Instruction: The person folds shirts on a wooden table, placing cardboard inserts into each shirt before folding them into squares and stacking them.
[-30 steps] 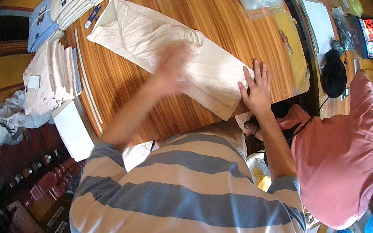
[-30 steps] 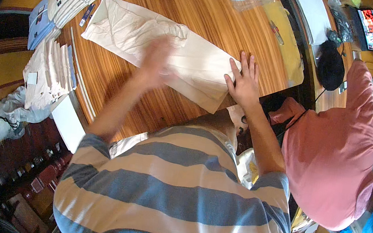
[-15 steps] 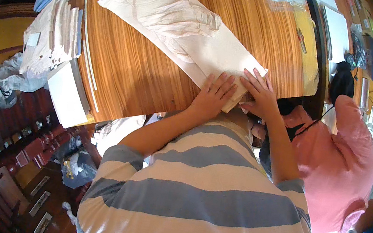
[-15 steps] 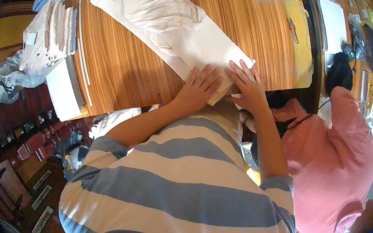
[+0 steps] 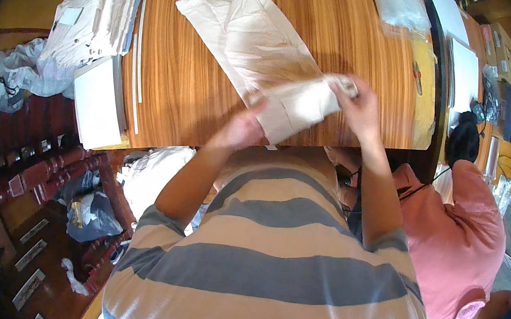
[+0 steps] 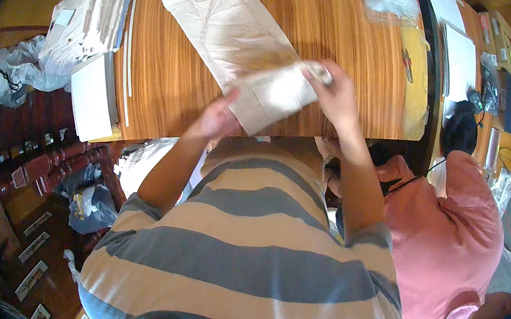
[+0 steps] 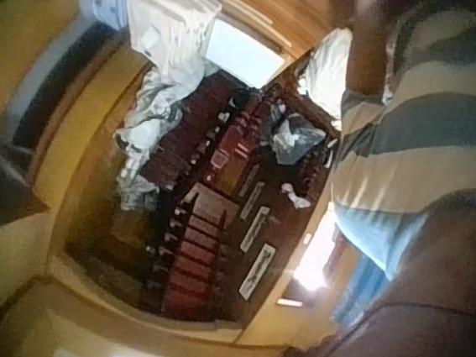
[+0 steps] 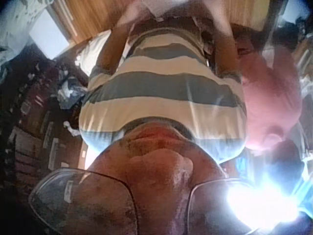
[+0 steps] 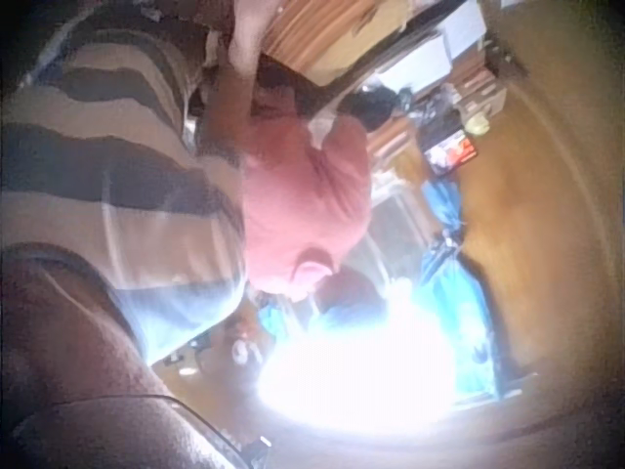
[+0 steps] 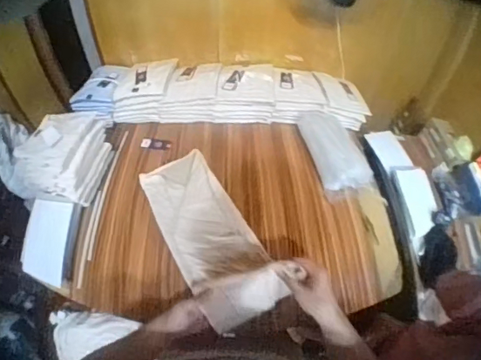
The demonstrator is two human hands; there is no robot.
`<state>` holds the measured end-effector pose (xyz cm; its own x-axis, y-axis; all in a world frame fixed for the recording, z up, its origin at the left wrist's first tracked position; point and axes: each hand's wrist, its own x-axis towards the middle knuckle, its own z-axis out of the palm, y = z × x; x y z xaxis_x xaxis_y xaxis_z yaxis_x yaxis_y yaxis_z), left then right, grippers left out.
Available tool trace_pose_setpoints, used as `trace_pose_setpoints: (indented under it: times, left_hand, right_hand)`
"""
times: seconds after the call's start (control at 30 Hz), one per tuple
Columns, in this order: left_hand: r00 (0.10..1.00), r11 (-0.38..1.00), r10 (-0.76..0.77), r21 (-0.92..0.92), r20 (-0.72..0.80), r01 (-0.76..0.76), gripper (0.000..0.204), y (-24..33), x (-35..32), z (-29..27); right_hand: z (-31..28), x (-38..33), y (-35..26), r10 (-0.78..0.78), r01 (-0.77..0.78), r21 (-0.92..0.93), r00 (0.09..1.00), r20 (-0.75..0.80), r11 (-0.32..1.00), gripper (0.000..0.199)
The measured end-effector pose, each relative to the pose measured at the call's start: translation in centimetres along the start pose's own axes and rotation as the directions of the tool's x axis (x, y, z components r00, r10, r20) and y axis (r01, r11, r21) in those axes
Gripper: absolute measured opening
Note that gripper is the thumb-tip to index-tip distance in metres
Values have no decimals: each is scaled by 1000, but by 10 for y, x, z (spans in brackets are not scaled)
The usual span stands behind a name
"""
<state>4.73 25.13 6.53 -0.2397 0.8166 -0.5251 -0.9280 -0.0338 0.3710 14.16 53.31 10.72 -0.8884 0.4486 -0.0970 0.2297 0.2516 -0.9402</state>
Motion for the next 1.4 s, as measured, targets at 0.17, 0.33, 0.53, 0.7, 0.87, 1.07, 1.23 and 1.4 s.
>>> trace_pose_setpoints:
  times: [0.17, 0.33, 0.53, 0.7, 0.87, 1.07, 1.23, 1.4]
  left_hand:
    - [782, 759, 498, 625, -375, -183, 48, 68, 14, -22]
    - [433, -380, 845, 922, 314, 73, 44, 66, 17, -2]
    - [753, -645, 464, 760, 467, -74, 70, 35, 36, -16]
    - [926, -722, 157, 680, 343, -129, 127, 45, 15, -6]
    - [957, -761, -118, 594, 266, -259, 139, 53, -18, 5]
    - [966, -741, -163, 621, 203, -256, 135, 31, -35, -6]
    - [915, -408, -208, 820, 344, -401, 110, 37, -44, -35]
    - [991, 899, -58, 437, 119, 0, 82, 56, -40, -53]
  right_hand:
    - [66, 110, -11, 1, 30, -379, 997, 81, 925, 41]
    - [92, 130, 25, -168, 206, -550, 978, 119, 810, 49]
    - [90, 114, 30, -150, 75, -596, 986, -77, 799, 52]
    - [71, 78, 30, 68, -98, -600, 995, -73, 794, 56]
    - [58, 33, 19, 147, -119, -548, 989, 6, 828, 50]
    - [17, -38, 52, -412, 492, -592, 868, 278, 638, 54]
    - [8, -93, 45, -284, 603, -511, 771, 570, 612, 67]
    - [58, -43, 48, -427, 469, -210, 878, 218, 858, 54]
